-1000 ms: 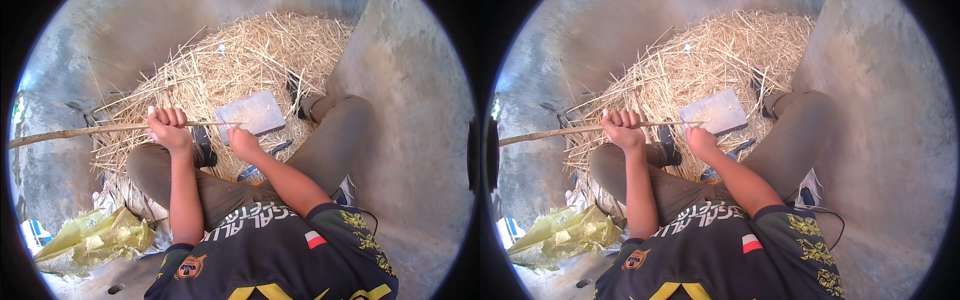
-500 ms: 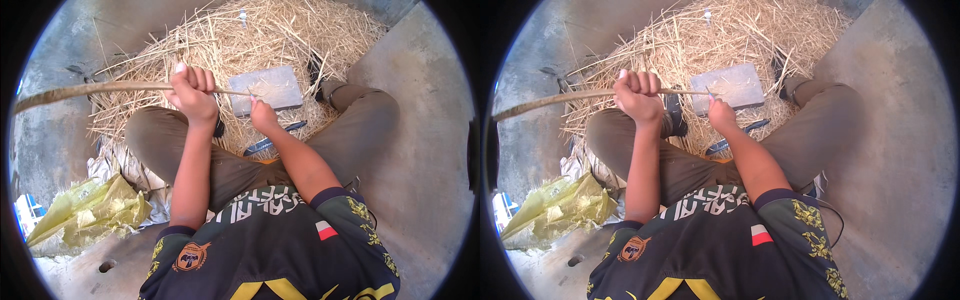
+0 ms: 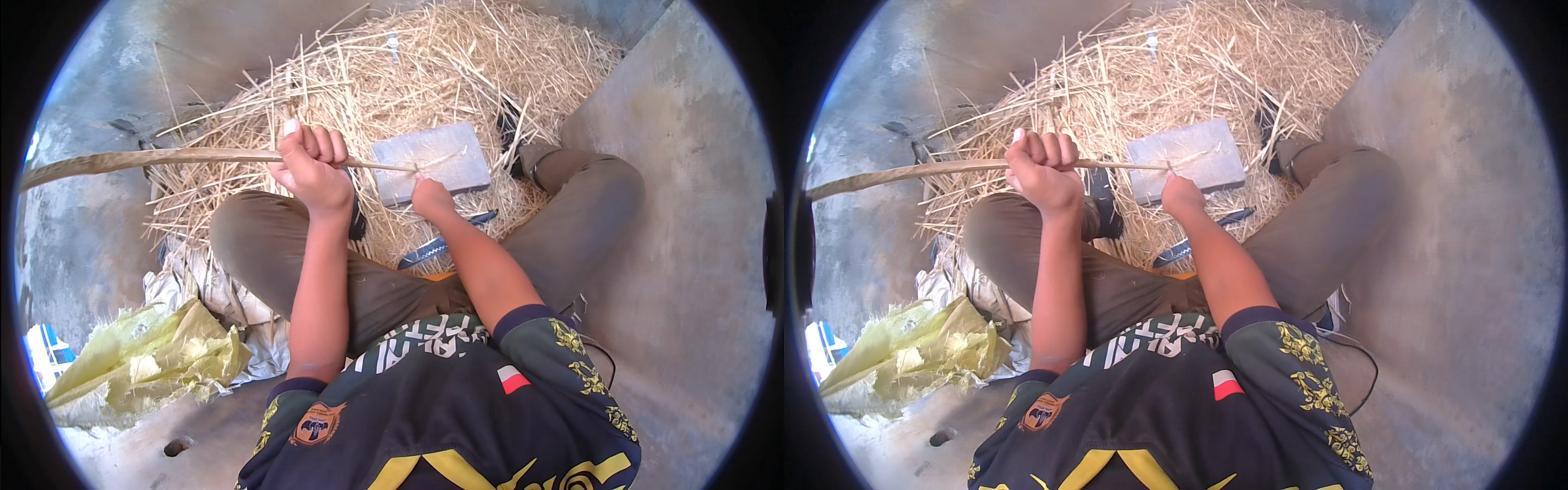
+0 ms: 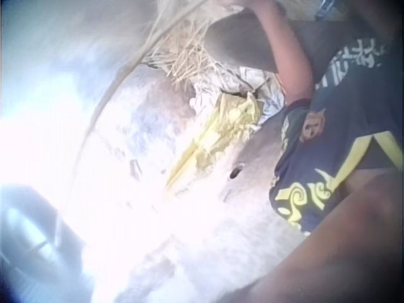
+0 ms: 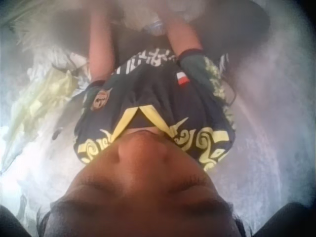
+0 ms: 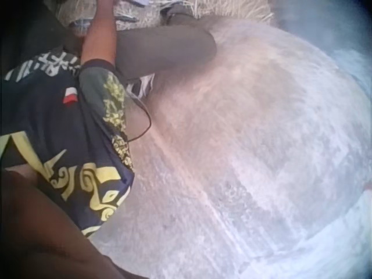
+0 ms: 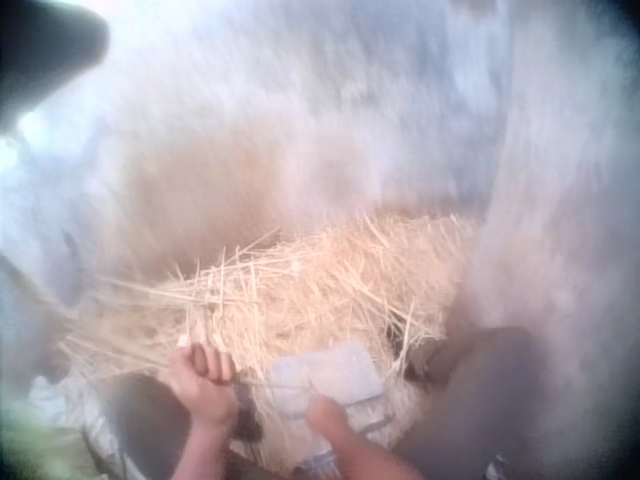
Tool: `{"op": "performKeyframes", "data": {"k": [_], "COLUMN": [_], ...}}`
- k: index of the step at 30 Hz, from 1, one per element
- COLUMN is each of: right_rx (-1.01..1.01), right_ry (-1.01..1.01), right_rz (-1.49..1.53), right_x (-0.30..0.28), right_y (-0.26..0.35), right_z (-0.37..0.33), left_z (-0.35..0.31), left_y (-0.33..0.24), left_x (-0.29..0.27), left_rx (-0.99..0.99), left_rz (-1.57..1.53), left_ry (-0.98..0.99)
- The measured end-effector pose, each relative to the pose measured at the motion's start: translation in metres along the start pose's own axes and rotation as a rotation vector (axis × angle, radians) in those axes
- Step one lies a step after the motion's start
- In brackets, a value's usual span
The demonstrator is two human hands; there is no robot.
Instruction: The person sits cross-legged on a bed of straw and uses a blue utility knife to shave and smooth a long, thin wooden stick. They hold the stick with their left hand and scrape the blade along its length with their right hand, rotating the stick to work on different sides.
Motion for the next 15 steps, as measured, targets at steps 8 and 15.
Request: {"op": "performKeyframes", "data": {"k": [8, 15], "right_rx": [-0.048, -0.017], "right_ry": [0.047, -0.070], "right_rz": [-0.159, 0.151], "right_x": [-0.012, -0.003], "right_y": [-0.010, -0.021], "right_z": [-0.017, 0.015], "left_z": [0.016, 0.013], "left_y": [-0.023, -0.015], "left_x": [0.001, 0.001], "left_rx": [0.069, 0.128], "left_rz": [0.221, 0.333], "left_ry": [-0.332, -0.274]}}
Point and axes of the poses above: each hand's wrist, its own z-axis towards the middle knuckle, its own x-axis out of the palm, y = z × x, the point moved 2 cm from there along z, towards the middle knuckle, and after that the axes turned 5 degrees about y, right-handed, at the moved point
